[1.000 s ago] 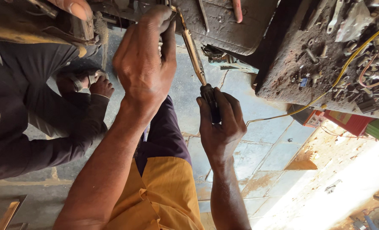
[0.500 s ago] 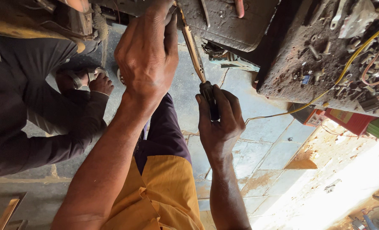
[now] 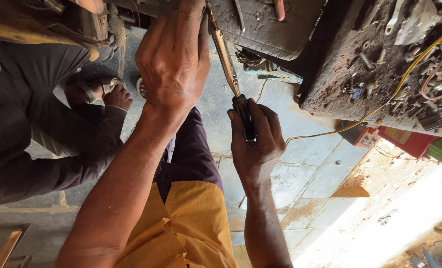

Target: The person solders wires and works on internal components of an electromechanical motor housing on a workbench using a soldering iron and various hand tools.

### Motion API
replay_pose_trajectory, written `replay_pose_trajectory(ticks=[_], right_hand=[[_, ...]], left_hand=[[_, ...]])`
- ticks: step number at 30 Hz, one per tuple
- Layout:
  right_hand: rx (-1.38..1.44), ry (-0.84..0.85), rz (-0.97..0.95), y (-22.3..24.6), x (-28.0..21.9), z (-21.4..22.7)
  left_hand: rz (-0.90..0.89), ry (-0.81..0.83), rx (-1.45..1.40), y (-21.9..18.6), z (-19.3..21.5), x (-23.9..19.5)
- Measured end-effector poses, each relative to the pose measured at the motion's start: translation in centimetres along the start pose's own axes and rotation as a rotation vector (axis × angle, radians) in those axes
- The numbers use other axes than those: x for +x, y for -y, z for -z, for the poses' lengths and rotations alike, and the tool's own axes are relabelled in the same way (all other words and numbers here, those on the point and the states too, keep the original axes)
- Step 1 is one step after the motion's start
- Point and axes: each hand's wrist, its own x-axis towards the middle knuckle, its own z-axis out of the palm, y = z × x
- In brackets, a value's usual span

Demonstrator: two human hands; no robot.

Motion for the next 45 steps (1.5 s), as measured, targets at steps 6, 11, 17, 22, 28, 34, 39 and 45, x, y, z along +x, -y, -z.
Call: replay_pose_trajectory(ticks=[6, 11, 17, 22, 28, 34, 39, 45], right_hand=[[0.020, -0.002, 0.003, 0.0, 0.0, -0.1], [-0.003, -0.017, 0.015, 0.0, -0.2, -0.2], [-0.015, -0.027, 0.015, -0.1, -0.3, -0.5], [-0.011, -0.034, 0.018, -0.3, -0.3, -0.6], [-0.030, -0.050, 0.027, -0.5, -0.4, -0.5], [0.000, -0.059, 0.028, -0.4, -0.6, -0.4], [0.027, -0.077, 0.016, -0.1, -0.6, -0.1], [0.024, -0.074, 0.038, 0.3, -0.5, -0.2]], left_hand=[[-0.049, -0.029, 0.041, 0.5, -0.7, -0.3], [-0.043, -0.013, 0.060, 0.5, -1.1, -0.6], [-0.052, -0.031, 0.089, 0.6, -1.5, -0.8], [-0.060, -0.064, 0.016, 0.9, 0.1, -1.2], [0.043, -0.070, -0.192, 0.1, 4.7, -3.2], [0.369, 0.064, -0.440, 1.1, 7.6, -6.2], [0.701, 0.144, -0.656, 2.6, 8.4, -9.0], [0.789, 0.218, -0.552, 3.7, 8.7, -10.0]])
